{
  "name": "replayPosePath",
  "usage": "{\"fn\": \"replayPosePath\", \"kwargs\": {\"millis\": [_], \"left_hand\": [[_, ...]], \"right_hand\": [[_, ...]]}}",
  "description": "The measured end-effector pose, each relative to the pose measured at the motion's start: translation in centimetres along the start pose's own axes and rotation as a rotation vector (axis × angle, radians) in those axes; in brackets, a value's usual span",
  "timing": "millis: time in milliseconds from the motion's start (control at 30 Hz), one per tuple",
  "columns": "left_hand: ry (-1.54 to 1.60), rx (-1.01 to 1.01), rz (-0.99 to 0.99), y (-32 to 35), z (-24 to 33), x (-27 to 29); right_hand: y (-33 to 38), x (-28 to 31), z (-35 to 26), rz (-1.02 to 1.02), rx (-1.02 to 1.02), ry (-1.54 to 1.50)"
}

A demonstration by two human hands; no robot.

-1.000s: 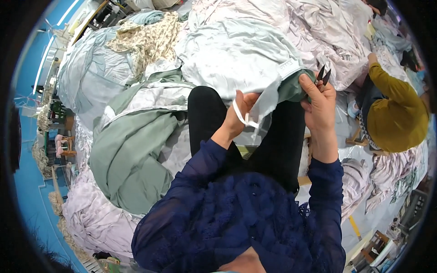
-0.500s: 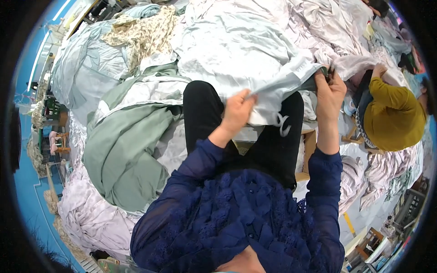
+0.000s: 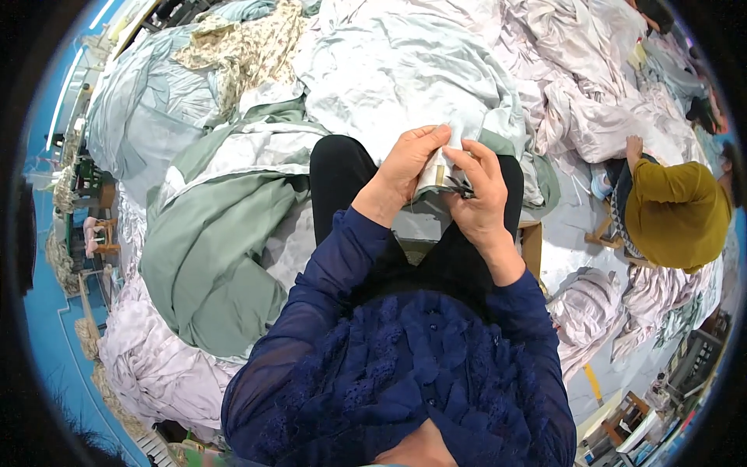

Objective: Trimming loose threads from fabric pieces using a pair of thread snips.

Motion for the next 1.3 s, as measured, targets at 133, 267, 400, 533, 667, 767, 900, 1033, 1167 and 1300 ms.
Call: {"fn": "replayPosePath", "kwargs": {"millis": [133,267,400,533,667,767,900,1033,1167,1300], "left_hand": [[0.044,0.038,0.060,0.1,-0.6,0.6],[-0.045,0.103,0.054,-0.6,-2.4,0.9],[-0.399,0.204,-0.079,-1.3,-5.4,0.9],[-0.555,-0.148,0.261,-1.3,-6.1,2.5],[-1.106,-0.515,0.283,0.1,-5.9,0.0],[-1.274,-0.621,0.329,-0.5,-6.9,0.1],[-1.164,-0.607,0.302,-0.7,-6.1,-1.9],[-1.172,-0.582,0.299,-1.6,-5.9,-4.0],[-1.261,-0.492,0.300,-2.6,-7.0,-4.9],[-1.227,-0.591,0.256,-2.9,-7.7,-5.3]], "right_hand": [[-0.9,0.7,-0.2,-0.024,0.077,-0.027],[-0.6,3.0,0.8,0.005,0.024,0.060],[-0.6,7.2,1.8,0.190,-0.090,0.040],[1.9,10.3,4.3,0.288,-0.206,0.073],[5.3,12.6,6.9,0.506,-0.348,-0.239],[6.3,12.9,7.3,0.500,-0.378,-0.164],[7.1,13.6,7.4,0.497,-0.375,-0.088],[8.1,13.9,8.2,0.496,-0.407,-0.106],[9.5,14.2,9.1,0.508,-0.454,-0.066],[10.6,14.1,9.9,0.526,-0.523,-0.129]]}}
Point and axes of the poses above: each hand's wrist, its own y-axis away from the middle knuckle, its own x-axis out of the back of the hand, z = x × y, the point moved 7 cm from there along -y, towards the middle knuckle, and after that the axes turned 15 degrees about -y, right-handed, at the moved point
